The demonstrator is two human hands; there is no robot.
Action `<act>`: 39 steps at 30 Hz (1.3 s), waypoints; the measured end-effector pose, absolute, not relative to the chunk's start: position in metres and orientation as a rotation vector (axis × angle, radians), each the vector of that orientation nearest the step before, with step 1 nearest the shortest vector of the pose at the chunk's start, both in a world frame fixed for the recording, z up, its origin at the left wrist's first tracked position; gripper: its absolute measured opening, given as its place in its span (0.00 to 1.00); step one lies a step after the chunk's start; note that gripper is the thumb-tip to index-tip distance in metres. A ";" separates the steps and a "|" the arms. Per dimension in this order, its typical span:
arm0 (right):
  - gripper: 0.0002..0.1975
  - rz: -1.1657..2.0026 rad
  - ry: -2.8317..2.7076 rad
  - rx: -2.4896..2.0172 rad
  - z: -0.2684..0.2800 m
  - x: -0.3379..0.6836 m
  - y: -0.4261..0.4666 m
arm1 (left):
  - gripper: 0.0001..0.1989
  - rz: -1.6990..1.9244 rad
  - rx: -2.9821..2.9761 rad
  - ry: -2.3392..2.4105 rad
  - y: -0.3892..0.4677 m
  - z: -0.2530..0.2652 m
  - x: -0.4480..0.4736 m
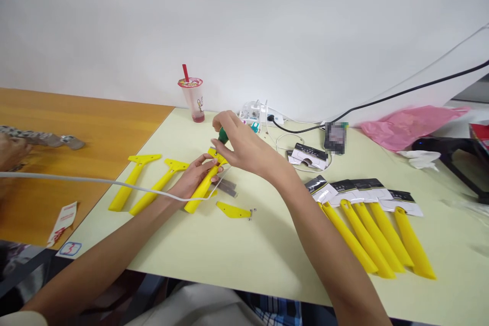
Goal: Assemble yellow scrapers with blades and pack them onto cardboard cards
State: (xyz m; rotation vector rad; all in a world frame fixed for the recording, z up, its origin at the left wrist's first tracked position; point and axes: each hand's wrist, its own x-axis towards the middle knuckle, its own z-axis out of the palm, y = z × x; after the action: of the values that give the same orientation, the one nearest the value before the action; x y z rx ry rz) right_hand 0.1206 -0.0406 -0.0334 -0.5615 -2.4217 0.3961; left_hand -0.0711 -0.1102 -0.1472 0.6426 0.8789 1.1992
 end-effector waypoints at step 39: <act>0.12 0.426 -2.504 -0.477 -0.026 0.119 -0.048 | 0.25 1.230 0.581 0.836 -0.111 -0.151 -0.070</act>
State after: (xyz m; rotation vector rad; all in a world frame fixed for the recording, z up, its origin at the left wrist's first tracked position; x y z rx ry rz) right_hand 0.1193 -0.0479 -0.0258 -0.4766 -2.5038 0.4264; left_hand -0.0704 -0.1105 -0.1510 0.5809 0.8359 1.2303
